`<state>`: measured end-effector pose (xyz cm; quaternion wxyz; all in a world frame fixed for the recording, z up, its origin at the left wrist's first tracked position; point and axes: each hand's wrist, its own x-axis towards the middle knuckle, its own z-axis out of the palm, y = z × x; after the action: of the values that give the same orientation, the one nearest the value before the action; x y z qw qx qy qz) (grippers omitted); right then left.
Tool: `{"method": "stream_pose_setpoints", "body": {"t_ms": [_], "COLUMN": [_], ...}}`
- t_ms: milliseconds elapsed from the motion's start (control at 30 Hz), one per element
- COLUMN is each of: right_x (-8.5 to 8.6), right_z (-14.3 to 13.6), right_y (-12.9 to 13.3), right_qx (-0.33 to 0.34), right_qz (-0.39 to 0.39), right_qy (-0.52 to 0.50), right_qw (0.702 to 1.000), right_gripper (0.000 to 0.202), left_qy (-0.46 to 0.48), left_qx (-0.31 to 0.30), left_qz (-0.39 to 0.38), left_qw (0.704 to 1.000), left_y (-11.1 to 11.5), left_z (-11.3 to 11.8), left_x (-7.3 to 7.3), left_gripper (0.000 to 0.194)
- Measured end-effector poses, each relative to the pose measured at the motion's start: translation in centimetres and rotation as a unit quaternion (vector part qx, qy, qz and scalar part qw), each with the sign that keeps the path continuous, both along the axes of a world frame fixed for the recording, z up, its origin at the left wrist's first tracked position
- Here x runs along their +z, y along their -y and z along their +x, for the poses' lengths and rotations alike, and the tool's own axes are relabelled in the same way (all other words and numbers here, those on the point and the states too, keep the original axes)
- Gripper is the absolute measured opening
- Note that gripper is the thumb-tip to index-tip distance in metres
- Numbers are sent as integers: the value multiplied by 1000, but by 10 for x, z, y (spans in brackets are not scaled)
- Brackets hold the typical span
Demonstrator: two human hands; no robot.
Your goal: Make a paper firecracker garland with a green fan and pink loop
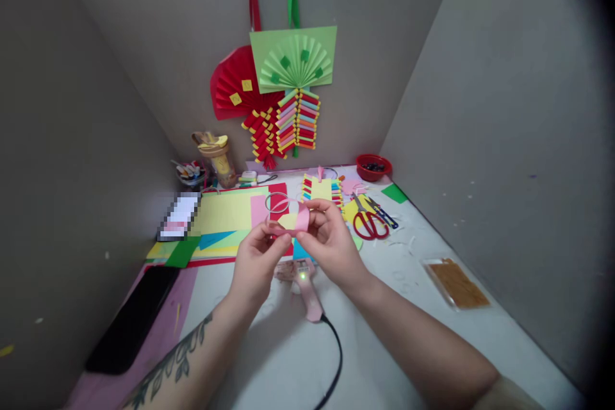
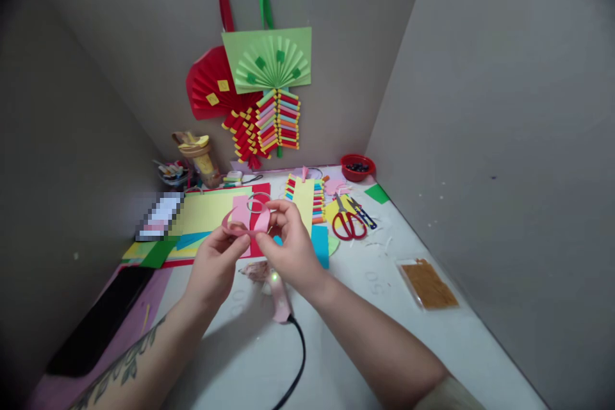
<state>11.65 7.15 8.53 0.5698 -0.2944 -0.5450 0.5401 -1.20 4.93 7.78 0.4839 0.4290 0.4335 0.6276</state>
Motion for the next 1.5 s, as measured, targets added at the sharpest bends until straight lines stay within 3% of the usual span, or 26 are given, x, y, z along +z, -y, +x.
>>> {"method": "stream_pose_setpoints", "body": {"t_ms": [400, 1033, 1167, 1233, 1367, 1433, 1500], "right_x": [2, 2, 0, 1, 2, -4, -17], "right_z": [1, 1, 6, 13, 33, 40, 45], "right_y": [-1, -1, -9, -16, -26, -24, -16], "right_qx": [8, 4, 0, -34, -114, -89, -48], "right_qz": [-20, -34, -38, -39, -23, -51, -84], "right_qy": [-1, -7, 47, 77, 111, 160, 232], "right_qw": [1000, 999, 998, 996, 987, 982, 968], "right_gripper": [40, 41, 45, 44, 23, 9, 12], "left_qy": [31, 55, 66, 77, 109, 121, 119], "left_qx": [-18, 12, 40, 61, 91, 101, 110], "left_qz": [-27, -57, -60, -62, -79, -86, -89], "left_qw": [999, 997, 995, 993, 987, 984, 983], "left_y": [-1, -2, -6, -10, -21, -25, -28], "left_z": [-1, 1, -2, -6, -22, -30, -37], "left_x": [-3, -6, -5, -4, -2, -1, -1], "left_gripper": [10, 15, 18, 19, 24, 27, 29]}}
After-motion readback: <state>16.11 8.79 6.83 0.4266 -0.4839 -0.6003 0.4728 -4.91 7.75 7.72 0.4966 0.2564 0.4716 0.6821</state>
